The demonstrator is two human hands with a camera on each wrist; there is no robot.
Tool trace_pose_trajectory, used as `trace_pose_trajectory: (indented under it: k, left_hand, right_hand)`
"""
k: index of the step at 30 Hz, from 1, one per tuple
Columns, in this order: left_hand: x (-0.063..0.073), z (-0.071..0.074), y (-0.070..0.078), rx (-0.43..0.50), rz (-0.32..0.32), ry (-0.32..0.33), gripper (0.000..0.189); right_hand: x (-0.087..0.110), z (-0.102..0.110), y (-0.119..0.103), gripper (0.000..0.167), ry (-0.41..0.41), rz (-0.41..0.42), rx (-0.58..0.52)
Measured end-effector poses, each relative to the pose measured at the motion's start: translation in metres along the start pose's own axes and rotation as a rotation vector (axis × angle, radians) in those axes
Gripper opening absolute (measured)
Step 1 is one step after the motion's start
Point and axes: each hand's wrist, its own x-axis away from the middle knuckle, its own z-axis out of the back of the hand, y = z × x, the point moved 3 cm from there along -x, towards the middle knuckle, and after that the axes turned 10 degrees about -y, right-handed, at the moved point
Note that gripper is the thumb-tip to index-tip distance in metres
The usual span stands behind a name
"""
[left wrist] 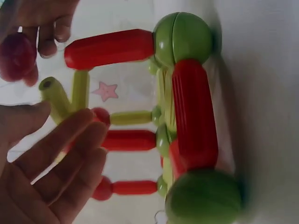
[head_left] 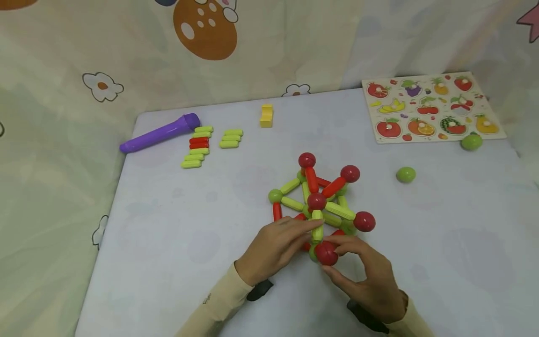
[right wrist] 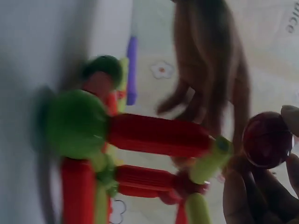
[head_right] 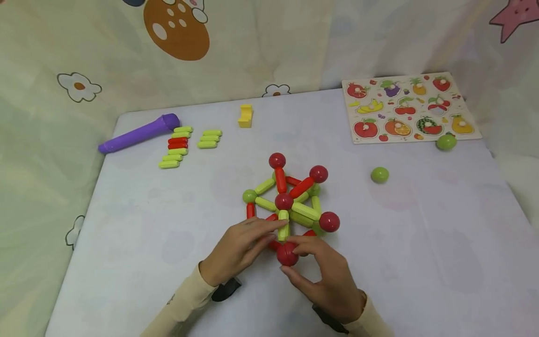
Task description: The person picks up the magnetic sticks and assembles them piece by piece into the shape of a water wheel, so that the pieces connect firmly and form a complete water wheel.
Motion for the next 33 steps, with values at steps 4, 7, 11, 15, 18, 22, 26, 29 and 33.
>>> trace_pose_trajectory:
  k: [4,7,11,15,18,22,26,29,33]
  left_hand:
    - [-0.007,-0.003,-0.001,0.001,-0.009,-0.024,0.045]
    - [-0.007,-0.004,-0.002,-0.02,-0.013,-0.002,0.045]
    - [-0.007,-0.004,-0.002,-0.027,-0.012,0.026,0.046]
    - [-0.007,-0.004,-0.001,-0.012,-0.005,0.025,0.048]
    - [-0.007,-0.003,-0.001,-0.008,-0.002,0.015,0.048]
    - [-0.006,0.001,-0.003,-0.002,0.001,0.023,0.041]
    - [0.002,0.01,-0.016,-0.044,0.068,0.037,0.032]
    - [0.014,0.016,-0.03,-0.14,0.156,-0.018,0.032]
    - [0.028,0.014,-0.045,-0.201,0.24,-0.151,0.036]
  right_hand:
    - [0.003,-0.008,0.003,0.048,0.022,-0.007,0.084]
    - [0.004,-0.009,0.004,0.051,0.038,-0.019,0.138]
    - [0.006,-0.011,0.006,0.051,0.03,-0.024,0.167]
    - [0.007,-0.014,0.009,0.052,0.008,-0.069,0.184]
    - [0.008,-0.014,0.01,0.055,-0.008,-0.11,0.196]
    - [0.01,-0.011,0.009,0.057,-0.018,-0.153,0.213]
    - [0.012,0.002,0.011,0.05,0.085,-0.132,0.225]
    - [0.011,0.025,0.024,0.041,0.247,-0.115,0.223]
    - [0.003,0.068,0.061,0.022,0.285,-0.276,0.247]
